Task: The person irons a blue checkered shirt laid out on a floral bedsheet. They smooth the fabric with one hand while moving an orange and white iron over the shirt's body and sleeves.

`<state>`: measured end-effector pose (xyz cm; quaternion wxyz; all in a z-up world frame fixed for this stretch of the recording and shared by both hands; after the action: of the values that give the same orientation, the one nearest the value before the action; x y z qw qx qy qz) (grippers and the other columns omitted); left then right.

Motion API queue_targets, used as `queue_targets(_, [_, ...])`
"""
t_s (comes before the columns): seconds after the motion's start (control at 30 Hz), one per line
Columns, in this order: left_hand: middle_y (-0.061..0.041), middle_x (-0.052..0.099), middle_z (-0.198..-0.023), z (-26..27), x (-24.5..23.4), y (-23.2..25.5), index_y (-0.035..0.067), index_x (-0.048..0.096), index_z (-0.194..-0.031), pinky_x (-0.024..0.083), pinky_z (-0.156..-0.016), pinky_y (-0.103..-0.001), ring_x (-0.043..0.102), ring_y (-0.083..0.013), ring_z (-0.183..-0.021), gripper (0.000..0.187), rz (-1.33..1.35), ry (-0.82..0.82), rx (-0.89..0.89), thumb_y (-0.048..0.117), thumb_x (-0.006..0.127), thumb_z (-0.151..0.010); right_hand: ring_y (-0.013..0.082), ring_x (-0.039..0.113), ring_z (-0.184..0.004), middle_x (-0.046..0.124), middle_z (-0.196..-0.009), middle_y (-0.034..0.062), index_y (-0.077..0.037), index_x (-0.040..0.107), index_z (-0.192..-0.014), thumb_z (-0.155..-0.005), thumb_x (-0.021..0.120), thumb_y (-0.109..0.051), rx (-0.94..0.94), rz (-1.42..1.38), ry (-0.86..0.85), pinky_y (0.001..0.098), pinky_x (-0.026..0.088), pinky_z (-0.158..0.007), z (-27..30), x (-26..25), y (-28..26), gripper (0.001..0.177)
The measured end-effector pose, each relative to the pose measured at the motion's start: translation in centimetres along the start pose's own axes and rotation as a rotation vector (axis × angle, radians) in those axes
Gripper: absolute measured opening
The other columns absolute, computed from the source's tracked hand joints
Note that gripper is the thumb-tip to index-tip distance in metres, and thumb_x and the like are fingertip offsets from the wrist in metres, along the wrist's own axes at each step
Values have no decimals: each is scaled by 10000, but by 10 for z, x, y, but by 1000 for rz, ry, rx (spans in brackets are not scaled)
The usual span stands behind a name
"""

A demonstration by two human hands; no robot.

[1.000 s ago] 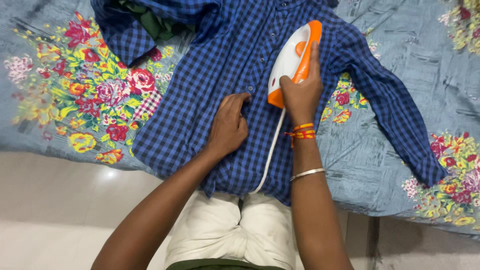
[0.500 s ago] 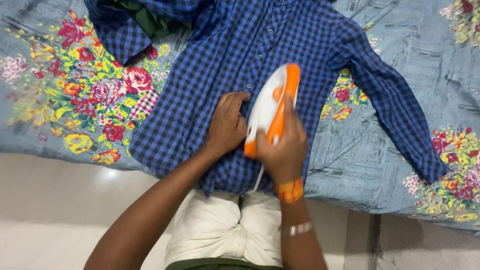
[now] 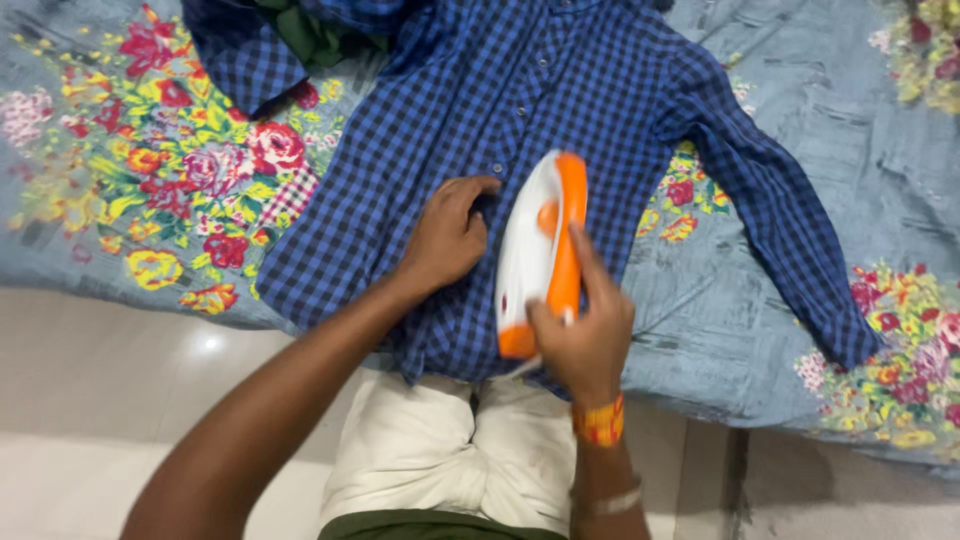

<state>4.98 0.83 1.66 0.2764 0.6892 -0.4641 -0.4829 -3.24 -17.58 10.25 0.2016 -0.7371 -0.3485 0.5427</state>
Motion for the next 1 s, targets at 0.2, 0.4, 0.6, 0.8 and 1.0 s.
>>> queue_targets(0.2, [-258, 609, -1367, -7, -69, -2, -61, 584, -1317, 418, -1167, -469, 555, -414, -1327, 451, -282, -18, 183, -27, 549, -868, 247, 659, -1248, 672, -1344, 195, 41, 463, -1522, -762, 649, 19, 215, -624, 71, 364, 501, -1101, 22, 5, -26, 783])
queue_targets(0.4, [-305, 558, -1415, -1, -117, -36, -94, 550, -1341, 366, -1166, -502, 489, -459, -1356, 427, -457, 5, 101, 67, 578, -947, 223, 574, -1238, 565, -1363, 144, -22, 417, -1530, -761, 607, 8, 242, -814, 16, 369, 468, -1113, -7, 65, -63, 792])
queue_targets(0.6, [-263, 575, -1437, 5, -118, -53, -74, 561, -1348, 379, -1222, -478, 503, -427, -1404, 395, -385, 80, 32, -23, 510, -959, 346, 604, -1242, 620, -1382, 194, -24, 493, -1520, -765, 578, -26, -76, -280, -8, 406, 453, -1168, -55, 134, -58, 759])
queue_targets(0.8, [-246, 610, -1397, 5, -120, -49, -57, 584, -1311, 388, -1193, -477, 534, -421, -1360, 485, -321, 111, 90, -77, 485, -837, 369, 541, -1389, 500, -1523, 224, -9, 357, -1587, -784, 643, -62, -135, -251, 84, 402, 433, -1205, -176, 172, 1, 854])
queue_targets(1.0, [-207, 665, -1356, 8, -135, -58, -37, 634, -1292, 468, -1147, -415, 632, -355, -1300, 355, -21, 245, 2, -28, 497, -965, 386, 422, -1524, 444, -1612, 238, -3, 313, -1597, -725, 661, -15, -74, -360, -136, 420, 350, -1249, -111, 160, -41, 938])
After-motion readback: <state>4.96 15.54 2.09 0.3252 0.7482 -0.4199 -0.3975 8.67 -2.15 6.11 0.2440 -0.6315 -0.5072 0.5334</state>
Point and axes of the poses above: each hand's wrist, its own z-axis away from the middle knuckle, its own x-axis out of the palm, y = z × x, the point moved 4 cm from there along -z, towards the middle knuckle
